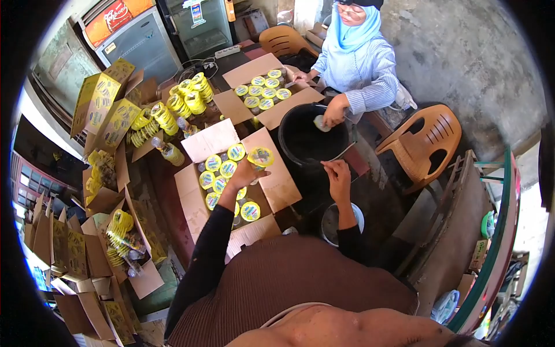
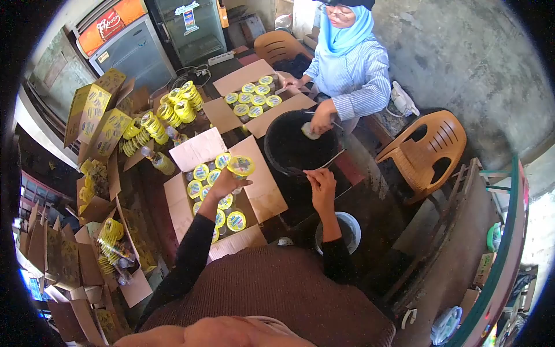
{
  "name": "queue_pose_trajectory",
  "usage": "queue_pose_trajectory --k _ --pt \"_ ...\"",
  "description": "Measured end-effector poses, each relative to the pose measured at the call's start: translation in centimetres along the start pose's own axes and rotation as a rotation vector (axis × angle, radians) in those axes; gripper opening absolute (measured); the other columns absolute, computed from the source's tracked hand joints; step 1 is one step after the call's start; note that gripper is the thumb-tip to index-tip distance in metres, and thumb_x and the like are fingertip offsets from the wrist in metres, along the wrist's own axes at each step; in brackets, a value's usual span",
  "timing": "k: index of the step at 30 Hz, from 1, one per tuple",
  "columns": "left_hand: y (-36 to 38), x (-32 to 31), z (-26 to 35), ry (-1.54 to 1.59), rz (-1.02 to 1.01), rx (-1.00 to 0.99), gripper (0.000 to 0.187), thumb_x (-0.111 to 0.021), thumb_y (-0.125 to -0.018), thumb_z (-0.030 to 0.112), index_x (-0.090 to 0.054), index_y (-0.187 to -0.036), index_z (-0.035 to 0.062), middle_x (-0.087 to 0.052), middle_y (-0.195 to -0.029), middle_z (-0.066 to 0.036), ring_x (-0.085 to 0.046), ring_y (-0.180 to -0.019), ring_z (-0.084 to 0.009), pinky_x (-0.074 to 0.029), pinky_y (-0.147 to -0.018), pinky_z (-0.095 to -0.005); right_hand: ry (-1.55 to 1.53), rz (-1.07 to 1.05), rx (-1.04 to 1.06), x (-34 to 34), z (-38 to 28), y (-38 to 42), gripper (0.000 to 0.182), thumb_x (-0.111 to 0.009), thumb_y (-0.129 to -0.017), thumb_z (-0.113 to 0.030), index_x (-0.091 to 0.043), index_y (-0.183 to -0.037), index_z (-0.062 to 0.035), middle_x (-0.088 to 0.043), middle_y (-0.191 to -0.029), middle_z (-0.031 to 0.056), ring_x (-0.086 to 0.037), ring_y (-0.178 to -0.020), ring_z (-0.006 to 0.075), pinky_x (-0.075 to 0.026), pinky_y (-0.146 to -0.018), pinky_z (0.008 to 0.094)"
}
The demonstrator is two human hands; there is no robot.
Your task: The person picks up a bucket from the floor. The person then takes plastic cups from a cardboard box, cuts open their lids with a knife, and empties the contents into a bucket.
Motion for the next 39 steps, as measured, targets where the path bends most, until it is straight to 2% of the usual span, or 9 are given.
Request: queue_pose_trajectory --k 3,4,5,13,20,28,32,34,39 --pt "-4.1 -0.9 1.2 -0.117 -0.136 0.025 0.059 -0.084 -0.065 0.013 -0.057 -0.116 0.0016 -0.065 -0.108 -0.009 -0.06 -0.102 -0.0205 -0.046 -0.093 -0.033 0.049 0.037 -0.061 1.9 2.4 2.3 0.016 -0.068 -0.082 -0.003 -0.072 -0.096 -0.0097 -0.056 -0.083 0.005 -0.051 -0.072 0.0189 -0.041 -0.061 0.0319" --pt "-5.2 -1.3 1.8 -0.152 -0.188 0.01 0.071 -0.084 -0.061 0.017 -0.052 -0.123 0.0044 -0.065 -0.111 -0.014 -0.062 -0.105 -0.0303 -0.048 -0.093 -0.0372 0.05 0.043 -0.096 2.5 2.6 2.8 0.016 -0.068 -0.083 -0.003 -0.072 -0.097 -0.0095 -0.055 -0.083 0.0053 -0.052 -0.074 0.0196 -0.042 -0.064 0.0323" --pt "-6.5 -1.7 2.0 -0.272 -0.216 -0.055 0.075 -0.084 -0.06 0.017 -0.051 -0.126 0.0046 -0.066 -0.109 -0.016 -0.062 -0.104 -0.0329 -0.048 -0.091 -0.0383 0.053 0.047 -0.101 3.0 3.0 3.4 0.016 -0.068 -0.083 -0.003 -0.072 -0.097 -0.0095 -0.055 -0.083 0.0053 -0.052 -0.074 0.0196 -0.042 -0.064 0.0323" --pt "-11.9 -4.1 1.6 -0.789 -0.353 0.03 0.08 -0.083 -0.059 0.021 -0.042 -0.127 0.0081 -0.065 -0.102 -0.023 -0.062 -0.1 -0.0411 -0.049 -0.083 -0.047 0.085 0.088 -0.217 4.7 5.2 5.8 0.015 -0.067 -0.083 -0.004 -0.073 -0.096 -0.0087 -0.056 -0.083 0.0056 -0.053 -0.077 0.0217 -0.043 -0.067 0.0346" --pt "-13.6 -4.9 1.0 -0.972 -0.429 0.028 0.072 -0.084 -0.062 0.028 -0.043 -0.119 0.0103 -0.066 -0.098 -0.019 -0.063 -0.098 -0.039 -0.051 -0.078 -0.048 0.125 0.058 -0.218 4.5 6.7 6.4 0.017 -0.067 -0.082 -0.003 -0.073 -0.097 -0.0093 -0.057 -0.083 0.0056 -0.053 -0.076 0.0223 -0.043 -0.067 0.0351" --pt "-12.9 -6.1 5.8 -1.256 -0.472 -0.035 0.067 -0.082 -0.063 0.048 -0.057 -0.115 0.0135 -0.068 -0.097 -0.009 -0.066 -0.097 -0.0285 -0.053 -0.077 -0.0431 0.146 -0.014 -0.215 3.6 7.3 6.5 0.018 -0.067 -0.082 -0.005 -0.073 -0.097 -0.0114 -0.056 -0.085 0.0055 -0.053 -0.078 0.0231 -0.042 -0.069 0.0354" --pt "-12.7 -6.1 6.5 -1.238 -0.474 -0.051 0.061 -0.077 -0.068 0.05 -0.059 -0.114 0.0141 -0.069 -0.095 -0.01 -0.066 -0.095 -0.029 -0.053 -0.076 -0.0431 0.084 -0.036 -0.273 3.8 7.3 6.6 0.018 -0.067 -0.082 -0.005 -0.073 -0.098 -0.011 -0.056 -0.084 0.0055 -0.053 -0.078 0.0233 -0.042 -0.068 0.0354" --pt "-12.7 -6.4 6.5 -1.126 -0.316 -0.106 0.05 -0.072 -0.075 0.048 -0.062 -0.109 0.0133 -0.068 -0.093 -0.011 -0.066 -0.092 -0.0304 -0.053 -0.073 -0.0434 0.119 -0.038 -0.277 3.9 7.2 6.6 0.017 -0.066 -0.081 -0.002 -0.072 -0.096 -0.0074 -0.056 -0.085 0.008 -0.056 -0.079 0.0239 -0.044 -0.069 0.0336" --pt "-12.4 -6.9 4.0 -1.091 -0.367 -0.131 0.039 -0.068 -0.078 0.042 -0.066 -0.101 0.0109 -0.068 -0.088 -0.011 -0.066 -0.088 -0.0312 -0.053 -0.071 -0.0443 0.082 -0.049 -0.292 3.7 7.6 6.7 0.017 -0.067 -0.082 -0.004 -0.072 -0.098 -0.0082 -0.056 -0.085 0.0079 -0.054 -0.079 0.0237 -0.044 -0.07 0.0344"
Point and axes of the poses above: each hand's wrist, its own y-axis away from the middle knuckle, its own x-axis out of the back of the hand, z = x × y, the point moved 1 cm from there along -y, towards the middle knuckle
